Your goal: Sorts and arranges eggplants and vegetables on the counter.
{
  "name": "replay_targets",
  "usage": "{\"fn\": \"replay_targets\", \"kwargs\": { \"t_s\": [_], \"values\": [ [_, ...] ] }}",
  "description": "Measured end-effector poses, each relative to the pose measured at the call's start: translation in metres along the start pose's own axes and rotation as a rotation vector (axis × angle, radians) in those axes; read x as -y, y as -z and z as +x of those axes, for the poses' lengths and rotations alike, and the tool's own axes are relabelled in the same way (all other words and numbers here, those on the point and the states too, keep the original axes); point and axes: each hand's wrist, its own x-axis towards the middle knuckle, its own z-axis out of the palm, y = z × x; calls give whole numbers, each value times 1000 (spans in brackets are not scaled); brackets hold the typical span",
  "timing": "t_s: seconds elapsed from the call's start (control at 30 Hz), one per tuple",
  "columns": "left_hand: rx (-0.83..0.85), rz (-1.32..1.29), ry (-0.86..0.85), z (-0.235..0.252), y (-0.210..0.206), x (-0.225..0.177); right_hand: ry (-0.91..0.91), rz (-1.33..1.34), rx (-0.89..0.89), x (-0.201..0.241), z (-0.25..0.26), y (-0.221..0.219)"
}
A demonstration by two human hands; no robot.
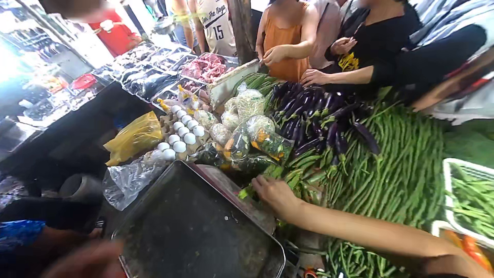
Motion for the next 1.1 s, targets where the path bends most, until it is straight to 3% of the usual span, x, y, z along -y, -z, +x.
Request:
{"fn": "replay_targets", "kwargs": {
  "t_s": [0.03, 0.07, 0.1, 0.17, 0.23, 0.27, 0.37, 0.47, 0.63, 0.8, 0.87, 0.97, 1.1],
  "values": [
    [177, 116, -53, 35, -34, -6, -67, 83, 300, -2, 7, 4],
    [357, 228, -95, 69, -73, -3, -58, 157, 483, -9, 17, 14],
    [551, 328, -71, 99, -113, 6, -9, 209, 511, -20, 27, 30],
    [942, 477, 136, 145, -196, 33, 31, 294, 307, -53, 59, 67],
    [1161, 614, 265, 159, -272, 74, -128, 216, 66, -95, 118, 81],
    [1202, 660, 299, 157, -302, 93, -207, 165, -27, -121, 153, 74],
    [1154, 718, 422, 144, -361, 128, -393, 139, 101, -172, 228, 41],
    [1121, 743, 393, 152, -372, 127, -395, 115, 74, -166, 234, 20],
    [1627, 1014, 152, 187, -358, 97, -363, 229, -228, -173, 184, 45],
    [1488, 985, 128, 155, -367, 117, -378, 173, -647, -136, 162, 93],
    [1469, 1011, 53, 145, -369, 116, -363, 149, -778, -122, 183, 118],
    [1589, 1040, -63, 147, -366, 113, -322, 218, -830, -108, 235, 149],
    [1598, 979, -134, 150, -357, 123, 4, 207, -653, -93, 314, 143]
  ]
}}
